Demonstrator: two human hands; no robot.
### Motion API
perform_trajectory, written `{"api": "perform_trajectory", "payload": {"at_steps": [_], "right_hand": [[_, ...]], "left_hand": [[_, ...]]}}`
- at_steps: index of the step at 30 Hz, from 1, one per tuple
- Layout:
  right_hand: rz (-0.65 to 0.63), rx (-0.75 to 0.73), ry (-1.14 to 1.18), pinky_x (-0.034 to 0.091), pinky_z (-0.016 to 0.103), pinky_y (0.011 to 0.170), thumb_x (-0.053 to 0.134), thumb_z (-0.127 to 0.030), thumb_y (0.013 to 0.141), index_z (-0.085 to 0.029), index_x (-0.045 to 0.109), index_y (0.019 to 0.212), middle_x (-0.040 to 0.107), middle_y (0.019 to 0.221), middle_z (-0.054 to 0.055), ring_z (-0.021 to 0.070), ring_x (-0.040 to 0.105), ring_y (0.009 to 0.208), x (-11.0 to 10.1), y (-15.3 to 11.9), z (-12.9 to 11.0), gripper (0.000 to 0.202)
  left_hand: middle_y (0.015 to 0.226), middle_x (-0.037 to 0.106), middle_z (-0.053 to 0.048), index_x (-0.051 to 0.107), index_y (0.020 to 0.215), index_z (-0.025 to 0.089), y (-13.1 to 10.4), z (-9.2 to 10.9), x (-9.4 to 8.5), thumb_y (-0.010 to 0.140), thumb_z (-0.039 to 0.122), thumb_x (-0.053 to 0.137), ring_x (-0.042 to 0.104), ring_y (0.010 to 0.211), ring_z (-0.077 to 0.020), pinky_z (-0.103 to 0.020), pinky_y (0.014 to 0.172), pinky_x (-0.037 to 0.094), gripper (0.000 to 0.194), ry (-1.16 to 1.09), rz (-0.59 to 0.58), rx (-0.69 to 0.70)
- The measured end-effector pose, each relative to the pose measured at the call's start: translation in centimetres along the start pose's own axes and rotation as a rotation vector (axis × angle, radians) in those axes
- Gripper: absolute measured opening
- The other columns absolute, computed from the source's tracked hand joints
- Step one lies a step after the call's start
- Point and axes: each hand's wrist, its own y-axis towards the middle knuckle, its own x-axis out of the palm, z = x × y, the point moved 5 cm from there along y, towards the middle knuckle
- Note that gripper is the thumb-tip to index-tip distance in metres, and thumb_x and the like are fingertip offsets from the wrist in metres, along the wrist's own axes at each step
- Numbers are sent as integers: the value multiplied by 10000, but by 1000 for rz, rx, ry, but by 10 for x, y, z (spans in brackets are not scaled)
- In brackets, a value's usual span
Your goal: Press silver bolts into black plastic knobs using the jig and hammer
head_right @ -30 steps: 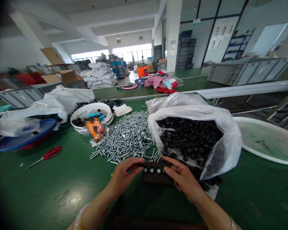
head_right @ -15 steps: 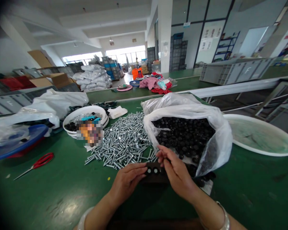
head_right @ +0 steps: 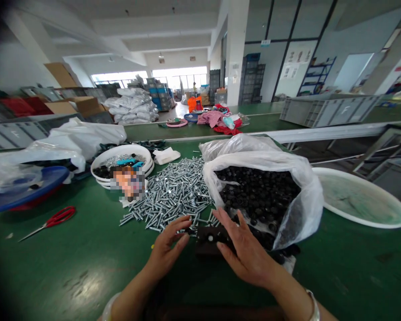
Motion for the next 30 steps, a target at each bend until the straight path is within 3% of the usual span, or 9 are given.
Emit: {"api": "perform_trajectory", "payload": {"at_steps": [3,5,7,12,16,21,25,30], "right_hand": [[31,50,-26,184,551,1042,444,-218,856,-239,285,1349,522,1266,95,221,459,1179,5,-9,9,518],[75,83,-31,200,560,1035,468,-231,853,-243,466,1212,605,1162,81,222,543,1090,11,-13,13,359],[124,109,-38,203,565,1031,487,-248,847,-232,548,1100,643,1095,79,228,575,1043,14,-14,13,260],[166,14,-81,159,567,1040,496,-205,834,-237,602,986,684,996,61,223,605,990,11,-7,0,188],[146,-96,-110,151,570,1041,497,-155,820,-227,589,1035,664,1052,76,227,583,1032,8,-8,-7,244],[131,-93,-176,154,579,1032,494,-138,819,-216,562,1092,638,1107,89,243,516,1119,13,-19,-8,292],[127,-91,-183,149,582,1030,498,-136,821,-227,533,1141,618,1146,72,240,470,1166,15,-24,-6,335],[137,9,44,234,539,1032,521,-201,825,-232,503,1164,590,1183,71,228,454,1183,16,-23,0,341]], "left_hand": [[1061,616,-76,647,929,216,1,-19,-15,805,284,537,580,968,-198,-316,747,523,179,122,-3,-84],[1033,629,-55,657,935,238,1,-27,-16,768,270,589,580,958,-200,-339,812,494,184,251,-84,-96],[1067,622,-36,645,994,264,-1,-30,-12,740,260,622,563,991,-210,-355,873,455,255,366,-146,-94],[1066,618,-18,601,1076,278,0,-30,2,794,285,553,580,946,-191,-308,824,465,286,472,-142,-141],[1016,633,-9,614,1035,279,4,-33,8,817,315,519,598,895,-178,-283,776,467,240,512,-103,-189],[957,658,-14,629,978,255,7,-32,4,809,309,534,606,850,-190,-293,735,461,201,513,-62,-204],[913,657,-46,616,957,188,11,-6,-5,866,319,437,596,793,-163,-275,726,457,240,354,19,-155],[913,604,-52,639,896,208,22,51,18,862,302,433,559,865,-169,-279,784,436,228,345,-177,66]]}}
